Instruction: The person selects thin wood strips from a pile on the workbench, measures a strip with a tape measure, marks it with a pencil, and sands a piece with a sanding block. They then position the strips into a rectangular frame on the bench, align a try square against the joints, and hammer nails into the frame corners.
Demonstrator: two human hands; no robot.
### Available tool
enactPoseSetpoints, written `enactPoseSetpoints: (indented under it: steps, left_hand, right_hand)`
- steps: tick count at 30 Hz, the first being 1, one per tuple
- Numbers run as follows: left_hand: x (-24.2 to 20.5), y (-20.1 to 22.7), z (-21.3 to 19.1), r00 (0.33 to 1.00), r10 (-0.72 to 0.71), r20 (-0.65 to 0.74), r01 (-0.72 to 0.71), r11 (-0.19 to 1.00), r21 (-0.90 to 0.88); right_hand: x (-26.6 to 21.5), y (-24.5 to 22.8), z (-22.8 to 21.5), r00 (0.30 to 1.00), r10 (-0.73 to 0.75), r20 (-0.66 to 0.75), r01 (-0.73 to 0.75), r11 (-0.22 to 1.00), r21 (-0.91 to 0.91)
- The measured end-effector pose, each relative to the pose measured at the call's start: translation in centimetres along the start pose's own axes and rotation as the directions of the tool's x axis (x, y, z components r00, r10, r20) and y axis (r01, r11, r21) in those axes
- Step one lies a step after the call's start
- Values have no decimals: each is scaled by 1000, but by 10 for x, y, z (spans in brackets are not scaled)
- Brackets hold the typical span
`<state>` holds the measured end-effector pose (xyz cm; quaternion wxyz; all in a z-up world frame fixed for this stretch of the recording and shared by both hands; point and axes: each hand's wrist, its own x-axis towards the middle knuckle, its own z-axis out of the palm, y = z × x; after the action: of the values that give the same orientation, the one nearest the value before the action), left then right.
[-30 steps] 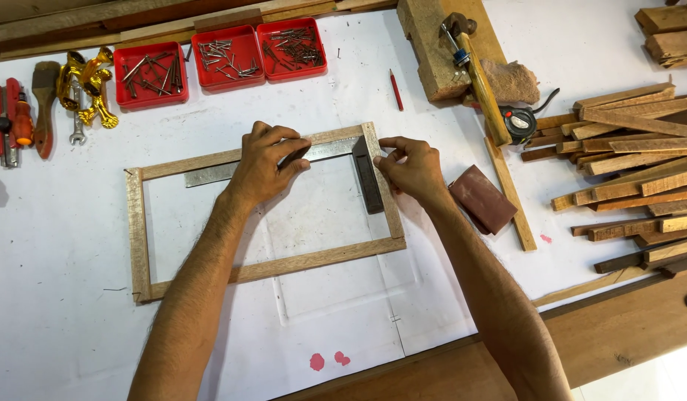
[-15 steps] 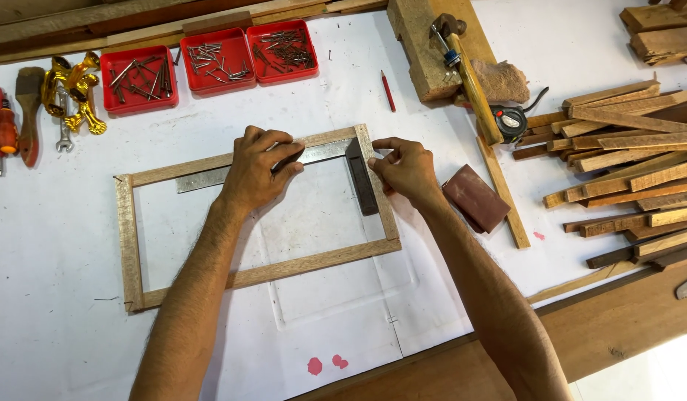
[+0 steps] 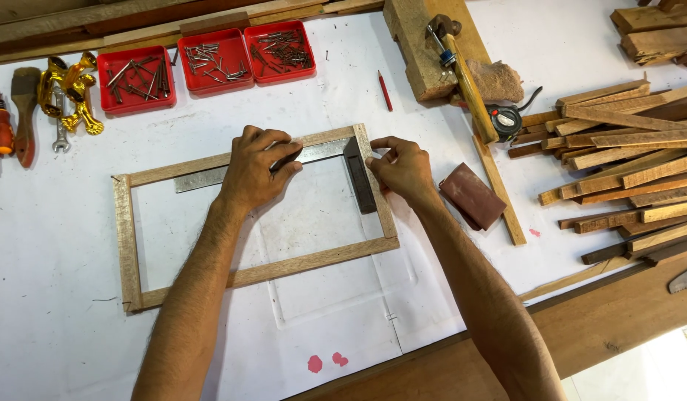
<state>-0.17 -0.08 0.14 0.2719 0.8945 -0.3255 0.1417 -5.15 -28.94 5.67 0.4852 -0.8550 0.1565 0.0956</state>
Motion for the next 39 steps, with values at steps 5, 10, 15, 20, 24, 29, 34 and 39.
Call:
enactPoseSetpoints:
  steps: [5,10,15,20,24,29,34,39]
  left_hand:
    - [0,4,-2,1000,-12,6,12,1000,14]
    - [-2,12,-6,1000,-5,-3,5,999,41]
    - [-7,25,-8,994,54,-100,-33,980,194]
    - [-14,28,-4,979,112,-172,-57,953,296]
    - [-9,52,-4,976,97,-197,-39,959,282]
    - [19,89,2,968,155,-195,-109,967,231]
    - [55,113,-4,960,198,-197,-156,965,213]
    - [75,88,-26,961,154,-230,-99,967,234]
  right_hand:
    - [0,-1,-2,1000,-12,11,12,999,-43]
    - [8,6,-4,998,-52,26,54,996,-68]
    - [6,4,-5,996,-66,62,72,992,-100]
    - [1,1,-14,996,-68,61,75,991,-115]
    - [-13,14,-36,994,-98,51,96,994,43]
    - [-47,26,-76,985,-168,39,163,980,116]
    - [-62,29,-117,905,-425,-21,419,899,-125]
    - [-60,1,-130,921,-390,-9,389,919,-62]
